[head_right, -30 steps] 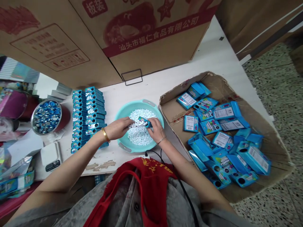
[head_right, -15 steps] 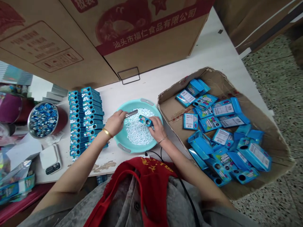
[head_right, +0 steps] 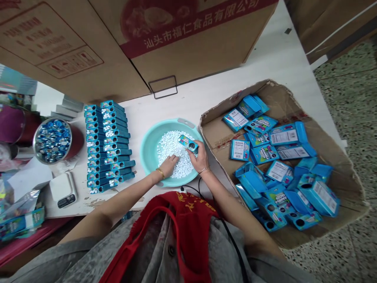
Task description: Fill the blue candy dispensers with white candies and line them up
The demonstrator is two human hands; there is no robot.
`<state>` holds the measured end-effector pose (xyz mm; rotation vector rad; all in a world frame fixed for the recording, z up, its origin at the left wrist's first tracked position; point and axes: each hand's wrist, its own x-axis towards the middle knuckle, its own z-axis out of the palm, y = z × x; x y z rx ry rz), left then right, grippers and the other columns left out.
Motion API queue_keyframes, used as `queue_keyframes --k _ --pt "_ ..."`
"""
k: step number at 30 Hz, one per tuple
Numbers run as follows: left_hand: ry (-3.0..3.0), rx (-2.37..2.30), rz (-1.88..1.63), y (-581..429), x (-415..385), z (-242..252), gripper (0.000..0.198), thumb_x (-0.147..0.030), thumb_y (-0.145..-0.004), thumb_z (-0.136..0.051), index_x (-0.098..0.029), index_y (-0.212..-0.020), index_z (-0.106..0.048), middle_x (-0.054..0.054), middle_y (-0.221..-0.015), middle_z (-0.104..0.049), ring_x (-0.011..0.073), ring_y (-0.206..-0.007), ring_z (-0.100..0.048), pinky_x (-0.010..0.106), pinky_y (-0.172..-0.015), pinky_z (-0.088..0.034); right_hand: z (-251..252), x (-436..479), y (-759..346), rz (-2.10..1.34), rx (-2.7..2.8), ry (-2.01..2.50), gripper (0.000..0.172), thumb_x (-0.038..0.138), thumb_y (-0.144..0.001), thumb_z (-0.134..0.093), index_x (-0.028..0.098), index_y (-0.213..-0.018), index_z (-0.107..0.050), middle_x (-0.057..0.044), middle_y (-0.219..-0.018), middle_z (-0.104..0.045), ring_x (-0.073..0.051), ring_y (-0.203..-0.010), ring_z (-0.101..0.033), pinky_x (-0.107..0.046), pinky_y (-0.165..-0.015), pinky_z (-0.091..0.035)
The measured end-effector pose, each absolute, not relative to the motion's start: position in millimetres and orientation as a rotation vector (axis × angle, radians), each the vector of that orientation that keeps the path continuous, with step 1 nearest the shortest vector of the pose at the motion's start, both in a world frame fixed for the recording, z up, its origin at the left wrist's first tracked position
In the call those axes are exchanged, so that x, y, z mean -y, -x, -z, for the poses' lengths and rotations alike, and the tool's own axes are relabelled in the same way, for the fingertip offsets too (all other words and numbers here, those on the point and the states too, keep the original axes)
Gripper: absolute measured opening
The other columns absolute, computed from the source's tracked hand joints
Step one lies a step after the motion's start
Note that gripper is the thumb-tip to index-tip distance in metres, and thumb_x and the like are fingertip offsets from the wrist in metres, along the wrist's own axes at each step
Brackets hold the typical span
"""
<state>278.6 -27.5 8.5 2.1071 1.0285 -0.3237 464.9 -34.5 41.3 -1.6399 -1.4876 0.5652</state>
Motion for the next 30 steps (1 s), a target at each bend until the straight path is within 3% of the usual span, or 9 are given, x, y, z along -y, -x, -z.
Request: queue_keyframes --k 7,13,20,25,30 --pt "-1.746 -0.885 0.077 -274.5 32.5 -12.3 0.066 0.002 -0.065 -0.044 -0.016 -0.128 -0.044 0.012 -0.129 -0.053 0.024 -0.121 -0.049 0.042 -0.107 -0.038 -41.9 30.9 -468.5 -0.631 1.426 1.645 0.04 0.042 -0.083 -0.063 0.021 -0.113 -0.048 -0.008 -0.103 -0.06 -0.023 -0.094 -0.059 -0.039 -0.084 -0.05" --pt "-1.654 -0.772 0.007 -242.1 13.3 -50.0 0.047 -0.011 -0.075 -0.049 -0.015 -0.122 -0.045 0.009 -0.122 -0.056 0.0207 -0.113 -0.052 0.038 -0.103 -0.041 -46.0 25.2 -471.5 -0.711 1.375 1.609 0.041 0.042 -0.081 -0.065 0.022 -0.112 -0.048 -0.005 -0.102 -0.06 -0.021 -0.093 -0.058 -0.039 -0.086 -0.049" --pt "-1.849 -0.848 -0.01 -208.2 -20.0 -117.0 0.044 -0.015 -0.081 -0.048 -0.017 -0.125 -0.043 0.01 -0.124 -0.054 0.0197 -0.11 -0.052 0.036 -0.097 -0.045 -45.5 24.9 -464.0 -0.66 1.576 1.523 0.03 0.033 -0.083 -0.058 0.022 -0.11 -0.052 -0.009 -0.103 -0.059 -0.025 -0.099 -0.058 -0.043 -0.089 -0.049" --pt "-2.097 -0.883 0.242 -232.8 -39.9 -158.7 0.044 0.0 -0.076 -0.042 -0.012 -0.118 -0.05 0.013 -0.116 -0.057 0.0225 -0.11 -0.055 0.036 -0.097 -0.045 -41.5 32.3 -459.1 -0.614 1.773 1.451 0.037 0.016 -0.079 -0.05 0.022 -0.116 -0.051 -0.011 -0.111 -0.057 -0.028 -0.108 -0.054 -0.05 -0.098 -0.045" --pt "-2.287 -0.974 0.726 -274.4 -37.4 -196.0 0.039 0.0 -0.078 -0.046 -0.009 -0.115 -0.053 0.017 -0.114 -0.056 0.0288 -0.1 -0.063 0.038 -0.082 -0.051 -39.1 39.3 -452.8 -0.618 1.873 1.413 0.043 0.012 -0.076 -0.049 0.022 -0.117 -0.05 -0.012 -0.112 -0.058 -0.029 -0.11 -0.053 -0.055 -0.102 -0.042"
